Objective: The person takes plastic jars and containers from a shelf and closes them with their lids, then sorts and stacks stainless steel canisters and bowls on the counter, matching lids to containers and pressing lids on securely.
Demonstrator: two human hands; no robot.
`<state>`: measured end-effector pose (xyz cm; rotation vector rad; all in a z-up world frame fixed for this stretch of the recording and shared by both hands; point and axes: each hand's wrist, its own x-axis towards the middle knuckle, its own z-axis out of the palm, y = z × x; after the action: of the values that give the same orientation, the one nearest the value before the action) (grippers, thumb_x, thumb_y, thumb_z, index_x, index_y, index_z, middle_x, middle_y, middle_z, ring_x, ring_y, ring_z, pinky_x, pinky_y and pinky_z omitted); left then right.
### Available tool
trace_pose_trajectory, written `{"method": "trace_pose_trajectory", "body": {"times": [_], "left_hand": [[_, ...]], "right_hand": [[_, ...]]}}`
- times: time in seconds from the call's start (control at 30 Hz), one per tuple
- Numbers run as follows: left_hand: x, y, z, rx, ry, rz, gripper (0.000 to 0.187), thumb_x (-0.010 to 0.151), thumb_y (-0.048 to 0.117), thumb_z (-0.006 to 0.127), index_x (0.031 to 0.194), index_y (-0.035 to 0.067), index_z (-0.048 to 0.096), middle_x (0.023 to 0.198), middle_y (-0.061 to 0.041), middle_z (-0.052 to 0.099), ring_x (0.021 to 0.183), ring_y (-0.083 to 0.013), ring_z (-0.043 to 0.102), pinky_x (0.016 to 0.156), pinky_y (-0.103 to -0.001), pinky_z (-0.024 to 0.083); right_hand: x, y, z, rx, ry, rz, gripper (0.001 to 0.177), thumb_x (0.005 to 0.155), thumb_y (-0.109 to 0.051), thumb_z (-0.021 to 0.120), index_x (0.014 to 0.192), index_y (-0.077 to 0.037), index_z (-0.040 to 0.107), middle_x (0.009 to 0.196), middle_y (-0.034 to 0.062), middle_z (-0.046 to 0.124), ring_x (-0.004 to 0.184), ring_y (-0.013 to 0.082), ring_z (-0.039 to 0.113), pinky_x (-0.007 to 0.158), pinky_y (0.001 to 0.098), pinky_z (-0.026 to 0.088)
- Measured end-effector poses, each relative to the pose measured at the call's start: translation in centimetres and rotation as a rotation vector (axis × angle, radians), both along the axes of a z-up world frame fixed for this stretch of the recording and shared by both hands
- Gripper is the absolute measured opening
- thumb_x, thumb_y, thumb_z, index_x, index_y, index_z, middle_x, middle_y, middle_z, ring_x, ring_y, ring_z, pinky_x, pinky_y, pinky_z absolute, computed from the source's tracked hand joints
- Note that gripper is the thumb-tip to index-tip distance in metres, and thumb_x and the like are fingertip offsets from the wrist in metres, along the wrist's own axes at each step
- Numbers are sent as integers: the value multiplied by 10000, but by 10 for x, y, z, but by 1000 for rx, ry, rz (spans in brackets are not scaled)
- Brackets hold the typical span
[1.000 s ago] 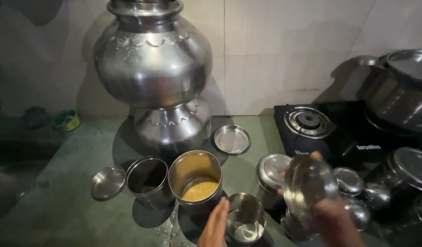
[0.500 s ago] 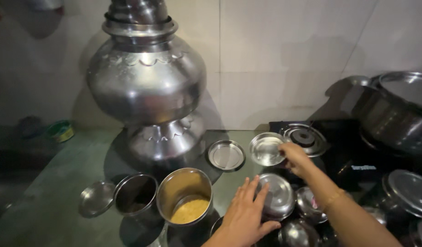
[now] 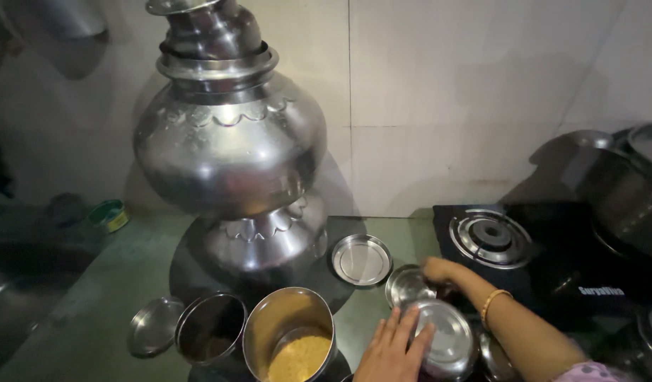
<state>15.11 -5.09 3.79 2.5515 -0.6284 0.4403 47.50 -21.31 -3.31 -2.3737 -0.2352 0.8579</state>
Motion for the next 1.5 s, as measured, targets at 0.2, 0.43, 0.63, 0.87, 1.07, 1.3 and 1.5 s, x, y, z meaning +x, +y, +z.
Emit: {"method": "trace_pose_trajectory", "body": {"times": [0.2, 0.43, 0.63, 0.87, 1.07, 1.3, 1.5], "left_hand": [[9, -2, -19, 75, -135, 29, 491, 1024, 226, 533, 1484, 56, 555, 1596, -318, 343, 1387, -596, 399, 1045, -707, 367], [9, -9, -21, 43, -139, 97, 436, 1025, 197, 532, 1440, 87, 610, 1589, -293, 393, 1381, -579, 437, 1038, -694, 399], [8, -7, -20, 44, -114, 78, 445, 1034, 202, 520, 1453, 71, 592, 1589, -307, 380, 1378, -597, 419, 1037, -701, 386], [3, -8, -1, 60, -121, 94, 530, 996, 235, 527, 1502, 79, 562, 1626, -282, 368, 1446, -545, 381, 1134, -659, 321], [3, -8, 55, 7, 119, 6, 1059, 679, 543, 866, 1488, 1, 448, 1589, -297, 308, 1487, -538, 252, 1159, -676, 220], [17, -35, 109, 254, 354, -10, 1315, 567, 453, 978, 1615, 125, 253, 1639, -298, 163, 1506, -533, 126, 1131, -731, 181], [20, -51, 133, 414, 506, 49, 1362, 509, 413, 999, 1627, 274, 233, 1654, -232, 161, 1493, -507, 192, 1085, -716, 347]], "right_hand": [[9, 14, -4, -59, -18, 136, 373, 830, -104, 645, 1192, -78, 730, 911, 172, 764, 695, 286, 722, 570, 443, 582], [7, 21, -8, -93, 56, 80, 487, 833, -51, 602, 1308, -120, 684, 993, 172, 774, 750, 290, 759, 591, 453, 619], [13, 23, -22, -92, 7, 130, 433, 860, -116, 630, 1284, -80, 710, 1085, 175, 776, 920, 310, 758, 752, 447, 602], [-9, 20, 15, -161, -364, 336, 474, 872, -285, 699, 1300, -84, 670, 1270, 162, 706, 1144, 308, 685, 977, 395, 544], [-142, -39, 143, 205, -576, -17, 443, 903, -245, 609, 1334, -150, 649, 1151, 59, 810, 1065, 220, 772, 931, 328, 563], [-268, -91, 180, -85, -629, 214, 1209, 641, -360, 947, 1597, -127, 245, 1605, 200, 340, 1512, 326, 245, 1191, 549, 110], [-303, -58, 160, -224, -658, 22, 1359, 548, -427, 948, 1595, -73, 157, 1630, 160, 305, 1520, 275, 175, 1226, 585, -9]]}}
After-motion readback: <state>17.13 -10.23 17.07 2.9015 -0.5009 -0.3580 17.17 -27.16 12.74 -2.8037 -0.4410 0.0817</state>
